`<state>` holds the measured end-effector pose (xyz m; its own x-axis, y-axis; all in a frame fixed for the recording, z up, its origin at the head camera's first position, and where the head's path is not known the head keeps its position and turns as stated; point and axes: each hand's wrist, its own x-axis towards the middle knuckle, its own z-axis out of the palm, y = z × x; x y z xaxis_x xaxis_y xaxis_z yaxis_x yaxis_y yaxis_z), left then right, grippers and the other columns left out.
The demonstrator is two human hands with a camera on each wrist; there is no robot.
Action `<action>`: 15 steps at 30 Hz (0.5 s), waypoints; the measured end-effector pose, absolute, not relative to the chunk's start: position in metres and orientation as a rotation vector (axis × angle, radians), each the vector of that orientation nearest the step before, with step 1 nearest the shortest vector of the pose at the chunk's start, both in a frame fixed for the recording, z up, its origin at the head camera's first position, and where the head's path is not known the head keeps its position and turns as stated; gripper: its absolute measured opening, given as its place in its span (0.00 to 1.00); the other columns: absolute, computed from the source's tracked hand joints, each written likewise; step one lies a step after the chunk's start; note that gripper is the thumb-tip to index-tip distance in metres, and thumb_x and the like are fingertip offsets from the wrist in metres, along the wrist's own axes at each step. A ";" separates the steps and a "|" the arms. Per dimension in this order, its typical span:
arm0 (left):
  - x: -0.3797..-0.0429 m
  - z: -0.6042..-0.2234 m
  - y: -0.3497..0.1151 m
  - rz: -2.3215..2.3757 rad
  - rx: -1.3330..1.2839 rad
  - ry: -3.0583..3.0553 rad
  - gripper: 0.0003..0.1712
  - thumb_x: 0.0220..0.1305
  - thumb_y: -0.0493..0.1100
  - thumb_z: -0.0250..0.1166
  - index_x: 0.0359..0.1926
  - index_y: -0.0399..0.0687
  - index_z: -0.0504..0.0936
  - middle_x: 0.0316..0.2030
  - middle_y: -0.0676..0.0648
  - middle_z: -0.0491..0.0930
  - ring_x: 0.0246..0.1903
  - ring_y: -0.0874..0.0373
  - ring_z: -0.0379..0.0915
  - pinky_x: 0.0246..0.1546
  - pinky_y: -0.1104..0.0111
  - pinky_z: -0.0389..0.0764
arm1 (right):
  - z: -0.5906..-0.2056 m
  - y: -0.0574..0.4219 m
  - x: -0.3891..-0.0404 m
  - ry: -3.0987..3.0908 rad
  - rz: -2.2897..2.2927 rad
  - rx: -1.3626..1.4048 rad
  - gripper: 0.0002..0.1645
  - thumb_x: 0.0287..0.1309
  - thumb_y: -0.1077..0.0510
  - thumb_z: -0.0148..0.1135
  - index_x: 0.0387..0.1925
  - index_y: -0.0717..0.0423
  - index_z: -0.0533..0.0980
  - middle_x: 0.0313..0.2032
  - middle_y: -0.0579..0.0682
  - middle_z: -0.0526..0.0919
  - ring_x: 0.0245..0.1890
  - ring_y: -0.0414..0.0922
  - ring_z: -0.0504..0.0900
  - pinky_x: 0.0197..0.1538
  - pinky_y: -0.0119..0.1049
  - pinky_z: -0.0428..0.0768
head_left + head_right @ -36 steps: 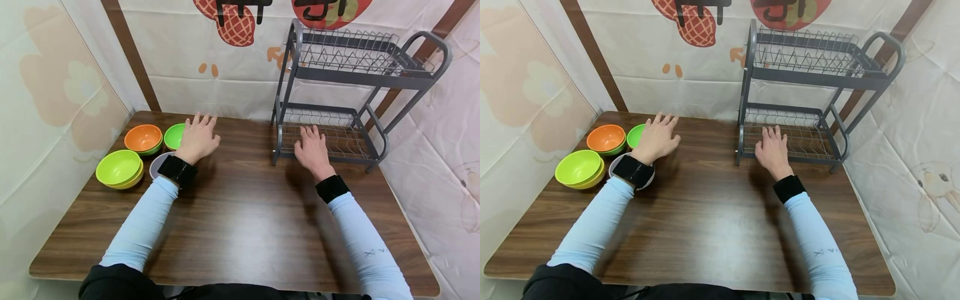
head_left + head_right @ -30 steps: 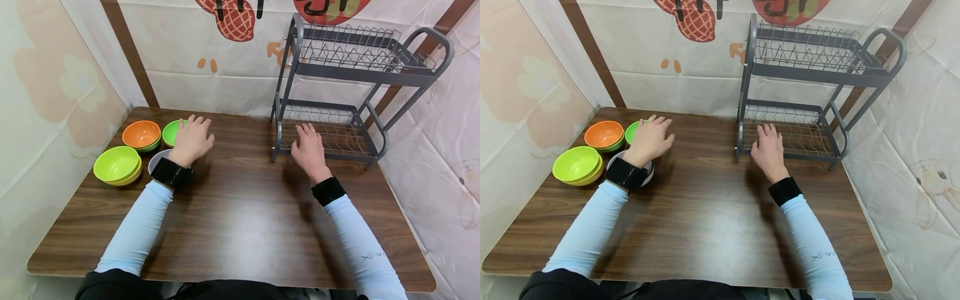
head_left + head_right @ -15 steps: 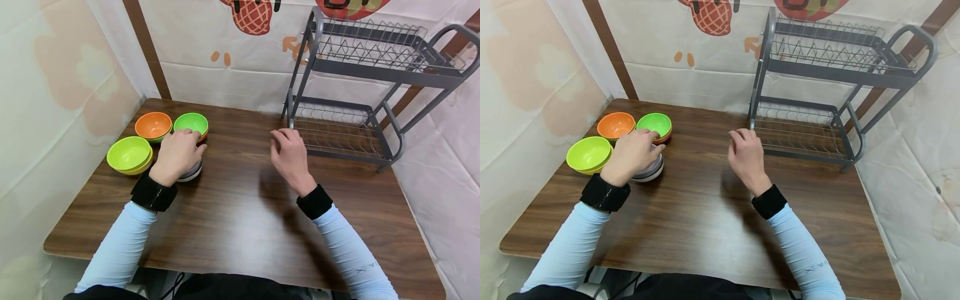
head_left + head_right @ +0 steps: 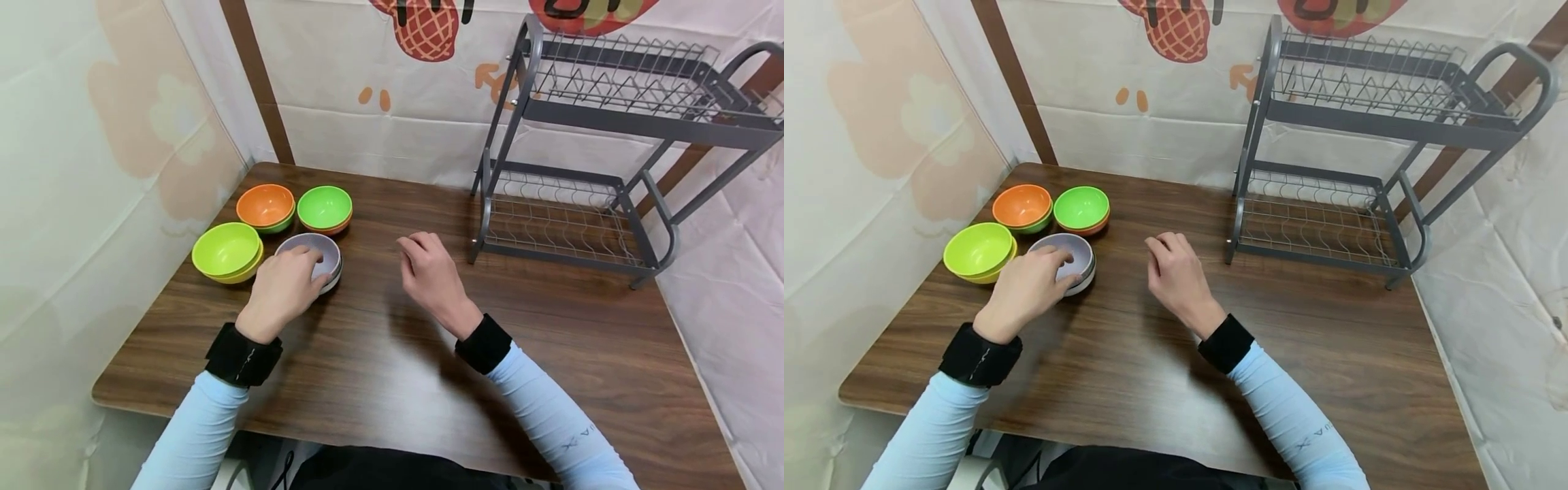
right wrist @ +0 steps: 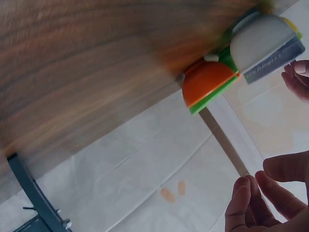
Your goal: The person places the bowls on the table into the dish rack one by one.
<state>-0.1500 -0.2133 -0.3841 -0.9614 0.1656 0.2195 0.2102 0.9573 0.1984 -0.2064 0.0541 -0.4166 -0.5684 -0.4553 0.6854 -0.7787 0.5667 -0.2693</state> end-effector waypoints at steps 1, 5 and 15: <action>-0.148 -0.388 -0.215 -0.327 -0.285 -2.907 0.16 0.64 0.44 0.76 0.46 0.36 0.87 0.42 0.37 0.85 0.42 0.38 0.83 0.41 0.43 0.82 | -0.418 0.053 -0.205 -2.244 0.764 0.989 0.12 0.71 0.69 0.59 0.51 0.65 0.83 0.44 0.58 0.82 0.46 0.54 0.79 0.53 0.43 0.78; -0.145 -0.399 -0.218 -0.325 -0.310 -2.881 0.14 0.61 0.41 0.77 0.44 0.37 0.88 0.39 0.39 0.85 0.39 0.40 0.84 0.37 0.45 0.82 | -0.424 0.051 -0.202 -2.253 0.768 0.996 0.12 0.70 0.69 0.59 0.51 0.65 0.84 0.43 0.58 0.82 0.44 0.54 0.79 0.50 0.43 0.79; -0.147 -0.413 -0.221 -0.319 -0.391 -2.799 0.10 0.58 0.35 0.78 0.42 0.41 0.89 0.37 0.42 0.85 0.37 0.41 0.84 0.34 0.45 0.82 | -0.434 0.051 -0.199 -2.284 0.713 1.007 0.14 0.70 0.69 0.59 0.53 0.64 0.83 0.45 0.57 0.82 0.44 0.52 0.78 0.50 0.42 0.76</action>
<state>-0.1466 -0.2206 -0.4126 -0.9193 0.2316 0.3183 0.2973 0.9385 0.1756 -0.1989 0.0515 -0.4338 -0.5754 -0.4906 0.6544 -0.7757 0.5810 -0.2465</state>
